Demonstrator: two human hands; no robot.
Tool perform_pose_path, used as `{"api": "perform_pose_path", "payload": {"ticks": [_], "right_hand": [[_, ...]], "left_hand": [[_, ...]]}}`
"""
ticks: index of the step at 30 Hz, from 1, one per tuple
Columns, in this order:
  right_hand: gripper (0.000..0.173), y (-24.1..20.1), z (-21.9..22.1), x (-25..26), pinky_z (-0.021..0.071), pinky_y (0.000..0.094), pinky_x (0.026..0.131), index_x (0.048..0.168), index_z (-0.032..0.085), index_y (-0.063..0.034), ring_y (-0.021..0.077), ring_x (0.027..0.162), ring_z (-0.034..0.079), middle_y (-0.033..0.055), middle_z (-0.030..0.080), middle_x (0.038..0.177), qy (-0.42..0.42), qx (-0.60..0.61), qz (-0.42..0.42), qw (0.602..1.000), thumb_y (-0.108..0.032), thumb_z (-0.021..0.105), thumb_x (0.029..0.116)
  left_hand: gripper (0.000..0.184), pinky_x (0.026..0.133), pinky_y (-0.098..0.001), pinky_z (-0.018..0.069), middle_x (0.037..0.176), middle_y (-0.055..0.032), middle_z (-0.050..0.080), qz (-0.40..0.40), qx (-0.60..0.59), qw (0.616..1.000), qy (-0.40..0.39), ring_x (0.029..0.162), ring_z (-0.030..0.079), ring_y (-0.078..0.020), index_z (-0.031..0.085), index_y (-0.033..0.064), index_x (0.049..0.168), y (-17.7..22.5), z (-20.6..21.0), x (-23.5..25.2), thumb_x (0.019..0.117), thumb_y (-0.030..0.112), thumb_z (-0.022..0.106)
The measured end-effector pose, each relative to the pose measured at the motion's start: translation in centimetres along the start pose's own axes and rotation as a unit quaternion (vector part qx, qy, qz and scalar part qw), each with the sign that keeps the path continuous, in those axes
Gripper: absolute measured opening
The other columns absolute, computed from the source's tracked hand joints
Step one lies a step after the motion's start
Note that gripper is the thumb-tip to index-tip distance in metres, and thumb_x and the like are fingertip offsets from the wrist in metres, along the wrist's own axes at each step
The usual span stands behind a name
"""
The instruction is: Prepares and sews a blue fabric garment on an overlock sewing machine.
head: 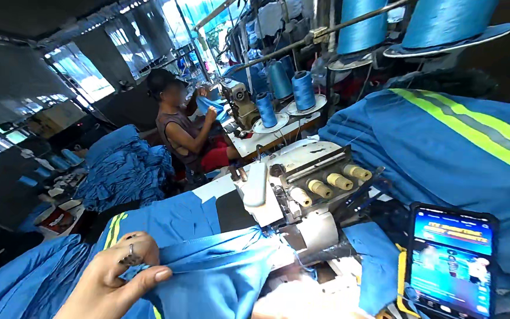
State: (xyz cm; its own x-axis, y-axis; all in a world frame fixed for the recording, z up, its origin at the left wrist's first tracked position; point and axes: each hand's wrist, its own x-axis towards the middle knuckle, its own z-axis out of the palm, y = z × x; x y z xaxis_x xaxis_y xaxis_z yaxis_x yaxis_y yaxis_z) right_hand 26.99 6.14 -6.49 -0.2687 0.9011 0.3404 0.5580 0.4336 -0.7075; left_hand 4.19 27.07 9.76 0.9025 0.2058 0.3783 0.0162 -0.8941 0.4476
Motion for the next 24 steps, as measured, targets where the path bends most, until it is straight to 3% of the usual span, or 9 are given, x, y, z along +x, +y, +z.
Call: {"api": "perform_pose_path", "payload": {"ticks": [3,4,7,8,11,14,18,22,24], "right_hand": [[0.019,0.6,-1.9,1.1,0.0571,0.0281,0.067,0.100,0.072,-0.0111,0.0096,0.074,0.066,0.0028,0.070,0.091,0.274,0.015,0.033,0.961,-0.026,0.061,0.1018],[0.018,0.6,-2.2,2.0,0.0554,0.0256,0.064,0.102,0.071,-0.0132,0.0075,0.072,0.063,0.0013,0.069,0.093,0.314,-0.013,0.040,0.948,-0.028,0.062,0.1004],[0.021,-0.7,-2.0,4.1,0.0587,0.0397,0.062,0.107,0.068,-0.0071,0.0194,0.070,0.068,0.0078,0.070,0.091,0.245,-0.023,-0.004,0.969,-0.023,0.071,0.0939],[0.024,-2.0,-2.0,4.7,0.0581,0.0394,0.059,0.111,0.066,-0.0054,0.0192,0.066,0.067,0.0084,0.070,0.089,0.190,0.030,-0.017,0.981,-0.020,0.073,0.0926],[0.036,-5.6,-2.9,5.7,0.0506,0.0256,0.048,0.128,0.055,-0.0056,0.0091,0.058,0.059,0.0078,0.068,0.090,0.105,0.251,-0.047,0.961,-0.011,0.070,0.0956],[0.038,-4.4,-4.0,5.8,0.0484,0.0174,0.046,0.130,0.056,-0.0135,0.0015,0.056,0.057,-0.0002,0.069,0.090,0.179,0.207,-0.039,0.961,-0.015,0.071,0.0948],[0.032,0.5,-4.1,4.0,0.0558,0.0298,0.065,0.124,0.065,-0.0151,0.0088,0.071,0.064,-0.0017,0.070,0.091,0.206,0.015,0.022,0.978,-0.028,0.070,0.0954],[0.020,1.8,-3.0,2.9,0.0559,0.0243,0.076,0.111,0.074,-0.0210,0.0052,0.085,0.064,-0.0020,0.068,0.097,0.296,-0.054,0.013,0.954,-0.033,0.064,0.0996],[0.018,1.2,-3.1,2.5,0.0569,0.0232,0.084,0.104,0.076,-0.0192,0.0066,0.097,0.065,0.0010,0.067,0.103,0.279,-0.037,-0.022,0.959,-0.030,0.063,0.1013]], "left_hand": [[0.026,0.088,-0.0247,0.0526,0.086,0.0109,0.067,0.017,-0.043,0.998,0.032,0.091,0.065,-0.0016,0.067,0.0228,0.087,-0.8,1.1,-0.6,0.0979,0.047,0.065],[0.027,0.088,-0.0241,0.0523,0.086,0.0107,0.067,0.031,-0.049,0.998,0.033,0.092,0.065,-0.0020,0.066,0.0225,0.087,-0.5,1.2,-0.4,0.0983,0.047,0.064],[0.031,0.092,-0.0258,0.0500,0.084,0.0090,0.066,0.072,-0.053,0.996,0.027,0.093,0.064,-0.0041,0.064,0.0204,0.084,0.5,1.2,0.6,0.0999,0.047,0.062],[0.032,0.093,-0.0264,0.0491,0.083,0.0091,0.066,0.079,-0.049,0.995,0.026,0.093,0.064,-0.0040,0.063,0.0204,0.084,0.7,1.2,0.8,0.1000,0.048,0.061],[0.035,0.093,-0.0280,0.0470,0.080,0.0088,0.064,0.078,-0.038,0.996,0.018,0.091,0.063,-0.0041,0.062,0.0199,0.081,0.7,1.2,0.5,0.0997,0.050,0.061],[0.036,0.094,-0.0294,0.0463,0.079,0.0067,0.063,0.080,-0.060,0.995,-0.006,0.089,0.063,-0.0051,0.061,0.0182,0.081,0.9,0.9,-0.4,0.1002,0.049,0.060],[0.038,0.099,-0.0311,0.0453,0.080,0.0020,0.062,0.119,-0.131,0.983,-0.043,0.090,0.063,-0.0084,0.058,0.0145,0.082,1.5,0.4,-0.8,0.1025,0.046,0.058],[0.037,0.098,-0.0312,0.0440,0.077,0.0008,0.058,0.161,-0.201,0.963,-0.076,0.089,0.061,-0.0103,0.054,0.0139,0.080,3.0,0.9,0.8,0.1036,0.041,0.057],[0.037,0.096,-0.0307,0.0438,0.075,0.0013,0.055,0.184,-0.214,0.955,-0.095,0.087,0.059,-0.0102,0.051,0.0145,0.078,3.9,1.0,2.2,0.1034,0.040,0.057]]}}
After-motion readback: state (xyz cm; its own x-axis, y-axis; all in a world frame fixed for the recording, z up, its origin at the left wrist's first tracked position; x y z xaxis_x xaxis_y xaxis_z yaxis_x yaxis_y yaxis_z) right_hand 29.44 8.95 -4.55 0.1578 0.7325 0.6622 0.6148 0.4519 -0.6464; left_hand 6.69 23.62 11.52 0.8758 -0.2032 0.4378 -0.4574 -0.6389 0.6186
